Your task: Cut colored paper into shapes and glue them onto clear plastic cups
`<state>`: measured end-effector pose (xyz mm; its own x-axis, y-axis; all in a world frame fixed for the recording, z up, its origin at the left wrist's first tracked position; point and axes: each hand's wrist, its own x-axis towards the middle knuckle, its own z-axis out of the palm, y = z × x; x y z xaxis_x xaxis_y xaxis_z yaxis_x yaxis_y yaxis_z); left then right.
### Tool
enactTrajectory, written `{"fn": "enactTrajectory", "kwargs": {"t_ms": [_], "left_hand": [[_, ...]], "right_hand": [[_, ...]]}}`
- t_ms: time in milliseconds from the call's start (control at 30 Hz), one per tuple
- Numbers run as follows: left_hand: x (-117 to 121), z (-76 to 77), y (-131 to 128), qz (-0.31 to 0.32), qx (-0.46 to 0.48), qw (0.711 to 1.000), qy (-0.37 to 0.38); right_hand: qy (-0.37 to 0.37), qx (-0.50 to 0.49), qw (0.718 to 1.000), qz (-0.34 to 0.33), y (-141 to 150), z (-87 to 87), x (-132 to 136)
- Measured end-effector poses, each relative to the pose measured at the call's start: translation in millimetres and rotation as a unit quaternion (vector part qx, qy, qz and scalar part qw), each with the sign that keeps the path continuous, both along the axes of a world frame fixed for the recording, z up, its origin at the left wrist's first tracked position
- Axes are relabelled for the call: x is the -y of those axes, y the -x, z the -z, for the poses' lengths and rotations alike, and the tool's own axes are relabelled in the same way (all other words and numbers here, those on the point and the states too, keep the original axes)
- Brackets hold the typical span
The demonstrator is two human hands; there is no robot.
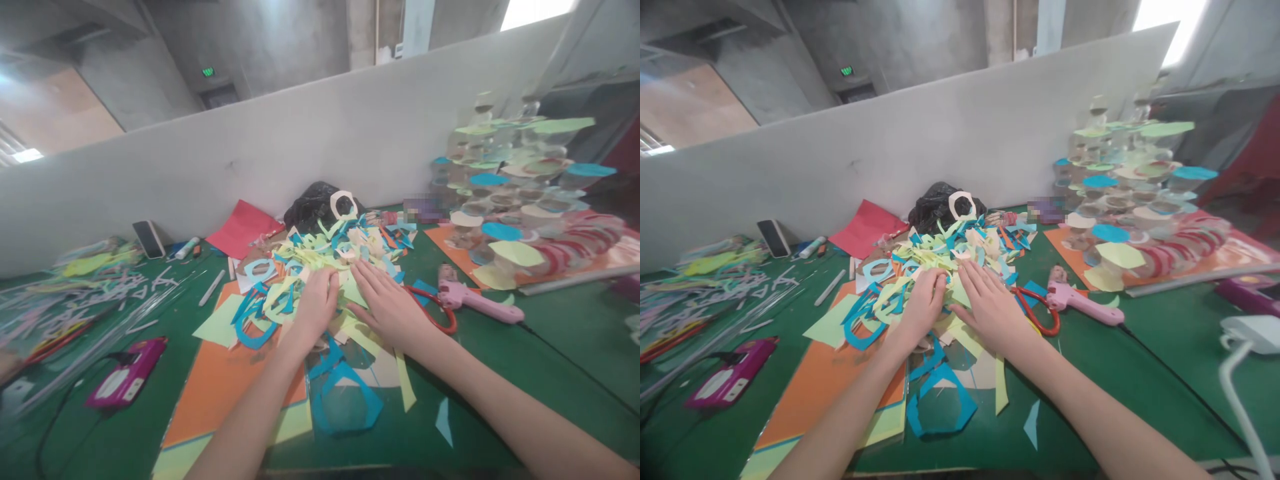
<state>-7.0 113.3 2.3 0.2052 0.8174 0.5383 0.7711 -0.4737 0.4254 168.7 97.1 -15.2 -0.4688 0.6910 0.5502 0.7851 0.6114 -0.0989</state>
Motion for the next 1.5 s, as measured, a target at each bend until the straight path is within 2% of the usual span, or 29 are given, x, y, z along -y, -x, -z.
{"fn": "enactTrajectory", "kwargs": {"t_ms": [233, 433, 633, 867, 1500], "left_hand": [[-1.2, 0.3, 0.2, 0.001, 0.011, 1.000, 0.002], [-0.9, -0.3, 0.4, -0.009, 0.012, 1.000, 0.002], [-1.3, -0.4, 0.9, -0.010, 0.023, 1.000, 0.016], [-0.7, 0.1, 1.0, -0.007, 0.023, 0.999, 0.034], [1.1, -0.6, 0.3, -0.009, 0.002, 0.999, 0.048]], "right_hand": [[0.041, 0.047, 0.998, -0.033, 0.9, 4.4, 4.7], [0.027, 0.013, 0.999, -0.018, 0.5, -0.2, 3.0], [0.049, 0.085, 0.995, -0.035, -0.4, 1.8, 2.5], [0.038, 0.045, 0.998, -0.006, 1.9, -2.5, 3.1], [0.038, 0.053, 0.998, 0.013, -3.7, -0.5, -1.5]]}}
